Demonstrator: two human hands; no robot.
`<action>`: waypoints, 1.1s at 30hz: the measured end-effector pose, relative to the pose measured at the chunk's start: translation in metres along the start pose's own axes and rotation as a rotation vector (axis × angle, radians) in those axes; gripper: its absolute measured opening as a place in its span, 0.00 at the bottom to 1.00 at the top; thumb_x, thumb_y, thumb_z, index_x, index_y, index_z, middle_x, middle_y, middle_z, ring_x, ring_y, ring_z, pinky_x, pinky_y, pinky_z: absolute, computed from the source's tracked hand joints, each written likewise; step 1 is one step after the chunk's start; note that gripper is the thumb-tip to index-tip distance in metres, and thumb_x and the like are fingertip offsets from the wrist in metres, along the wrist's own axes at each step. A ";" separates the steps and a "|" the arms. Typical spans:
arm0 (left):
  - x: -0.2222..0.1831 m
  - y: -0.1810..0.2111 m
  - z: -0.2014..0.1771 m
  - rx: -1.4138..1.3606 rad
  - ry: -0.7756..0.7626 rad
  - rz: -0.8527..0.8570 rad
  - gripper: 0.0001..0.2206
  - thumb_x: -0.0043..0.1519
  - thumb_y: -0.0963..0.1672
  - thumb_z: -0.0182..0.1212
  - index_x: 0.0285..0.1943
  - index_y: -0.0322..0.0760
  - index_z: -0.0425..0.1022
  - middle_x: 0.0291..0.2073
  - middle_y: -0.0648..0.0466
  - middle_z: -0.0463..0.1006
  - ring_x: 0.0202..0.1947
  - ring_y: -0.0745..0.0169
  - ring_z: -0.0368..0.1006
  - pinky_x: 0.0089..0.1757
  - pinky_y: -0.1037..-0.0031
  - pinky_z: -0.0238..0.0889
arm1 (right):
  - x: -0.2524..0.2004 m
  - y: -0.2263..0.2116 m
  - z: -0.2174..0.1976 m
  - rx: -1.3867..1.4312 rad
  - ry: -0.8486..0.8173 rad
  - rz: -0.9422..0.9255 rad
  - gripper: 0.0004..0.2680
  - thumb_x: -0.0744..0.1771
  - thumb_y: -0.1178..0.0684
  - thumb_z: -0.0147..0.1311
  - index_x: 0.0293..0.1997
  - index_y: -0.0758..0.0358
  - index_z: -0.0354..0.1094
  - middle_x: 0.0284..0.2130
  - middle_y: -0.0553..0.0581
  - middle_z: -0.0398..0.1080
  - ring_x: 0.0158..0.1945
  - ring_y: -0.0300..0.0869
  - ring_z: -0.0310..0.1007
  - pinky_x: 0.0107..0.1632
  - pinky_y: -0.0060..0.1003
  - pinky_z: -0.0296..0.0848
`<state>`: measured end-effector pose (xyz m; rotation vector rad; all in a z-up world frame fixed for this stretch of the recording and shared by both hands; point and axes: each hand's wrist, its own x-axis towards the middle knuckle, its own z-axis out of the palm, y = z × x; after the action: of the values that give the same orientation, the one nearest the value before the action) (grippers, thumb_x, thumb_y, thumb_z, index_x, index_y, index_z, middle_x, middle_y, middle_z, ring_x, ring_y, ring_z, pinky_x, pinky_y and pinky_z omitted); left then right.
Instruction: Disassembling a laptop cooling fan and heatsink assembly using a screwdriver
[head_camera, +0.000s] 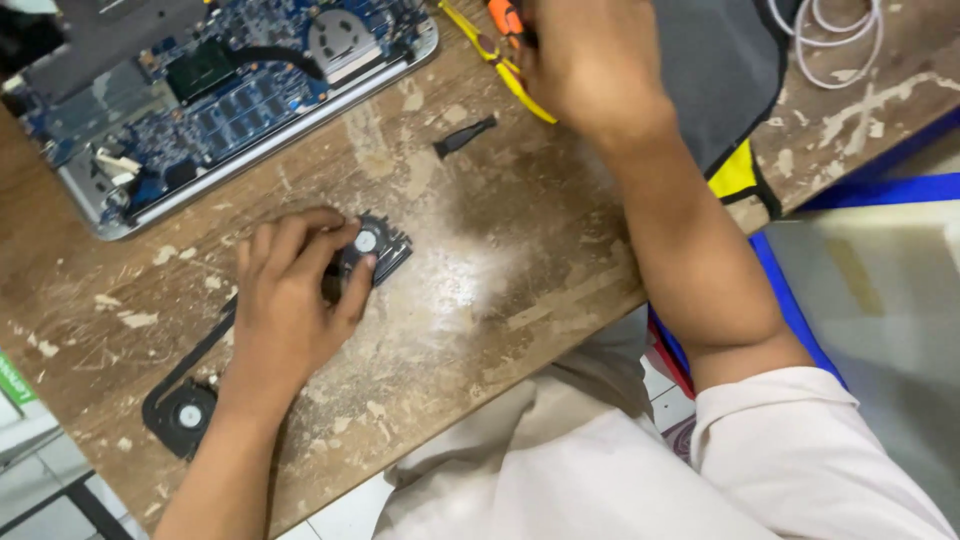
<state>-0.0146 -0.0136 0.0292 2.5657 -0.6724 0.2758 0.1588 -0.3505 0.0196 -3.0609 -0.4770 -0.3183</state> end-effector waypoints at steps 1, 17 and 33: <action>-0.002 0.003 -0.002 0.051 -0.041 -0.021 0.17 0.69 0.48 0.70 0.60 0.30 0.83 0.57 0.47 0.79 0.56 0.43 0.70 0.54 0.54 0.61 | 0.004 -0.003 0.000 0.053 -0.125 0.119 0.09 0.65 0.47 0.64 0.45 0.56 0.77 0.38 0.68 0.79 0.41 0.73 0.78 0.33 0.68 0.74; -0.003 0.007 -0.003 0.189 -0.076 -0.051 0.20 0.70 0.52 0.67 0.61 0.35 0.85 0.54 0.50 0.80 0.54 0.42 0.71 0.50 0.55 0.59 | -0.003 -0.044 -0.042 0.577 0.362 -0.380 0.07 0.71 0.65 0.60 0.44 0.63 0.63 0.27 0.54 0.62 0.30 0.44 0.61 0.37 0.43 0.61; -0.011 0.006 0.007 0.272 -0.044 -0.013 0.21 0.72 0.52 0.63 0.68 0.38 0.78 0.54 0.51 0.78 0.53 0.48 0.70 0.56 0.60 0.62 | -0.025 -0.130 -0.034 1.241 -0.021 -0.453 0.09 0.76 0.68 0.54 0.54 0.71 0.52 0.55 0.78 0.73 0.60 0.62 0.80 0.58 0.44 0.84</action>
<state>-0.0268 -0.0171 0.0221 2.8410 -0.6737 0.3278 0.0888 -0.2362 0.0475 -1.7409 -0.9134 0.0334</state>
